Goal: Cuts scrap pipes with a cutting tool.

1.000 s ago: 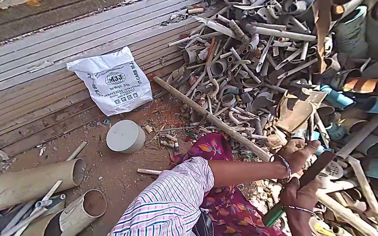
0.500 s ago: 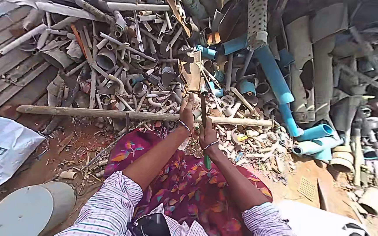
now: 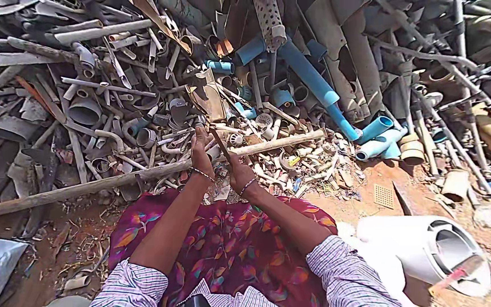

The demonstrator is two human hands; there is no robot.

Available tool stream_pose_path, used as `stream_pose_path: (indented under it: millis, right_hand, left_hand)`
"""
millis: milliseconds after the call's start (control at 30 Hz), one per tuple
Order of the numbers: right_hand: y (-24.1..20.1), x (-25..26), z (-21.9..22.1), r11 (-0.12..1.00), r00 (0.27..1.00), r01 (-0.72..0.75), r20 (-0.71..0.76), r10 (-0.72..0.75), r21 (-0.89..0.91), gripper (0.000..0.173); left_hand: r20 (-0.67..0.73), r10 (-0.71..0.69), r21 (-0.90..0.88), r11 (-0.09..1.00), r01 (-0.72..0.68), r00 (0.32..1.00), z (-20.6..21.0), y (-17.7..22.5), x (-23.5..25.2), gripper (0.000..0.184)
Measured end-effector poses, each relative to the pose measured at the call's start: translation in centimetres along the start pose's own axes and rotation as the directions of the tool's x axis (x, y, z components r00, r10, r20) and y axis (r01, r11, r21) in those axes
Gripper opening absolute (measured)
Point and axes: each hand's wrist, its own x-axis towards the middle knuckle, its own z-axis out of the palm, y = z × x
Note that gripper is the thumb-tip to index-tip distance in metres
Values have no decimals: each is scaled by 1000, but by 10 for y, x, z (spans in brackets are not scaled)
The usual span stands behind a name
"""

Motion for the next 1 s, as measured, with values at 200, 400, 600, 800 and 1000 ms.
stream_pose_path:
  millis: [200,400,600,800,1000]
  right_hand:
    - [1,4,-3,998,997,-59,43,59,-2,54]
    - [12,9,1,967,993,-118,14,118,226,48]
    - [14,18,10,513,944,-191,14,330,837,45]
    - [6,18,0,55,945,-219,198,259,974,23]
    - [5,20,-6,61,957,-124,103,272,990,15]
  left_hand:
    - [-5,-42,9,999,42,999,2,2,-4,62]
    - [9,-66,8,998,66,998,1,-1,-5,64]
    - [72,2,60,998,-6,997,2,-4,-6,60]
    - [210,96,152,980,-129,973,6,-10,-15,47]
    - [271,81,145,982,-124,959,12,-16,-12,47]
